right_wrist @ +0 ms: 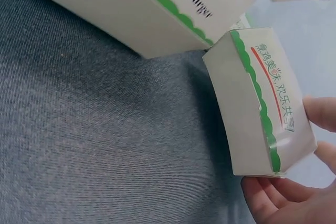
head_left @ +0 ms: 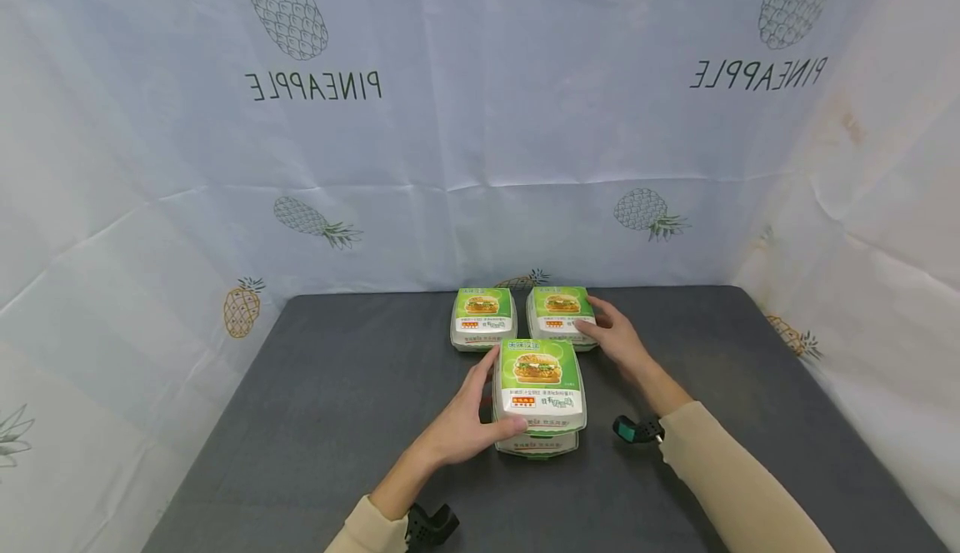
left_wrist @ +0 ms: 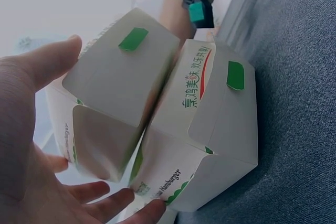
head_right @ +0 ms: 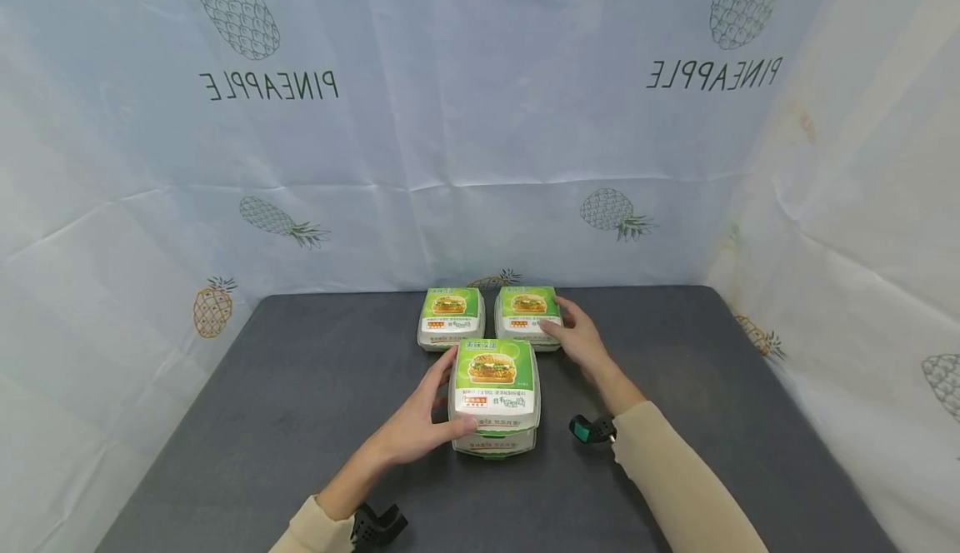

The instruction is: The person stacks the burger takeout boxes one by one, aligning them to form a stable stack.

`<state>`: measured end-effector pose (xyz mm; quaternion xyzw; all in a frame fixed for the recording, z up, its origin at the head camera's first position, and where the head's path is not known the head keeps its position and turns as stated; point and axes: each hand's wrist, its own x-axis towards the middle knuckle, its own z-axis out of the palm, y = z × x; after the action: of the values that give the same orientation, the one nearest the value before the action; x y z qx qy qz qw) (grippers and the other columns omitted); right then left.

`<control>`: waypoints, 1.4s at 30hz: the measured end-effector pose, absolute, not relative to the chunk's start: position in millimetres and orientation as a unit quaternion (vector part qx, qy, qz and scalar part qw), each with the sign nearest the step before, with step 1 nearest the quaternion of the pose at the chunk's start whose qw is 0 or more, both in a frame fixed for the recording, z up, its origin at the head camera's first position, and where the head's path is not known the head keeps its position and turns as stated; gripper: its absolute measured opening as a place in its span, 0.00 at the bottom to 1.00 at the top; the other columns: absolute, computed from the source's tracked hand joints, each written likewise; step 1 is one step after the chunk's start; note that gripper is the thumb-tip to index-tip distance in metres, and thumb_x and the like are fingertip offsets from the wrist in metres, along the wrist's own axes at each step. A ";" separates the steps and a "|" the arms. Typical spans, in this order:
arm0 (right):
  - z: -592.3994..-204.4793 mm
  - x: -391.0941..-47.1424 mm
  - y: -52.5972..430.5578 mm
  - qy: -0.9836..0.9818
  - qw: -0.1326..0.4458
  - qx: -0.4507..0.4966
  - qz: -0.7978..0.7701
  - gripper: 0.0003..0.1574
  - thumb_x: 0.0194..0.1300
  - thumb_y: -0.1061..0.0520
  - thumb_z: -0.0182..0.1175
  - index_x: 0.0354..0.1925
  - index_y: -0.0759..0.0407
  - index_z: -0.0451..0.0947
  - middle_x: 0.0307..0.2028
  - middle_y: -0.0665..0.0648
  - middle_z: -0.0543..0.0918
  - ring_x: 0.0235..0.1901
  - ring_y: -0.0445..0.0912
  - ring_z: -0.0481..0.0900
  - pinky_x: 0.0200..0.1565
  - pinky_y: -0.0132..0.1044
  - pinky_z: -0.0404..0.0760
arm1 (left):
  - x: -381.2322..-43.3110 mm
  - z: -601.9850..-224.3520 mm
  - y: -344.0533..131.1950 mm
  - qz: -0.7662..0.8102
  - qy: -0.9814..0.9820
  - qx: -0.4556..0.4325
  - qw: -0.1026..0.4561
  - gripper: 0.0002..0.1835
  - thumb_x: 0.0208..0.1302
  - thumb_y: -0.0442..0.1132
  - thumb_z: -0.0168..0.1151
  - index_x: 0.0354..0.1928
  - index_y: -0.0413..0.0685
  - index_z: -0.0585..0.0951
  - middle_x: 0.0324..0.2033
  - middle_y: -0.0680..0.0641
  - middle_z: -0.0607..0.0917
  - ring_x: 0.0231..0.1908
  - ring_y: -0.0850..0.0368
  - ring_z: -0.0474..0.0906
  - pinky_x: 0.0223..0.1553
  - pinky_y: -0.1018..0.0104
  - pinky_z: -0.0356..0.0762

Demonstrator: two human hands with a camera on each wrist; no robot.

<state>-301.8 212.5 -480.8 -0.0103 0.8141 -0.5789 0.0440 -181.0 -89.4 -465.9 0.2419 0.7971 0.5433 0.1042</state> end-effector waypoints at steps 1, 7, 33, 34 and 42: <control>-479.1 -300.8 212.8 0.816 0.042 -0.011 -0.577 0.48 0.75 0.47 0.60 0.81 0.55 0.49 0.71 0.73 0.64 0.66 0.64 0.68 0.66 0.61 0.65 | -180.9 -465.9 -89.3 0.542 0.798 0.241 0.103 0.57 0.66 0.59 0.68 0.83 0.56 0.40 0.78 0.44 0.49 0.73 0.47 0.60 0.67 0.45 0.68; -466.8 -294.7 215.4 0.813 0.039 -0.018 -0.581 0.49 0.75 0.45 0.60 0.82 0.55 0.48 0.71 0.73 0.63 0.68 0.64 0.66 0.66 0.61 0.65 | -180.0 -465.7 -89.2 0.541 0.800 0.238 0.102 0.57 0.65 0.59 0.68 0.83 0.58 0.40 0.78 0.44 0.49 0.73 0.46 0.59 0.67 0.44 0.67; -405.1 -270.5 218.2 0.784 0.018 -0.061 -0.617 0.49 0.76 0.44 0.60 0.82 0.48 0.45 0.73 0.69 0.62 0.67 0.62 0.67 0.67 0.62 0.63 | -181.1 -453.5 -99.2 0.537 0.811 0.226 0.058 0.52 0.68 0.54 0.67 0.83 0.59 0.44 0.79 0.50 0.49 0.76 0.47 0.54 0.68 0.43 0.65; -403.8 -269.9 218.2 0.783 0.015 -0.062 -0.619 0.49 0.76 0.44 0.60 0.82 0.48 0.46 0.73 0.69 0.62 0.67 0.62 0.67 0.66 0.61 0.63 | -181.7 -451.5 -100.1 0.533 0.814 0.226 0.051 0.51 0.69 0.53 0.66 0.83 0.58 0.45 0.79 0.50 0.49 0.76 0.47 0.55 0.68 0.43 0.65; -394.7 -261.1 216.1 0.783 0.004 -0.074 -0.617 0.49 0.75 0.44 0.61 0.82 0.48 0.47 0.73 0.68 0.62 0.66 0.62 0.68 0.66 0.59 0.64 | -192.0 -425.0 -94.8 0.520 0.824 0.225 -0.003 0.46 0.71 0.54 0.64 0.82 0.62 0.49 0.79 0.51 0.53 0.75 0.47 0.56 0.69 0.41 0.62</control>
<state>-261.1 216.1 -394.7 -0.0739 0.7831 -0.6174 0.0042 -192.0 -94.8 -425.0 0.2247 0.8239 0.5202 -0.0029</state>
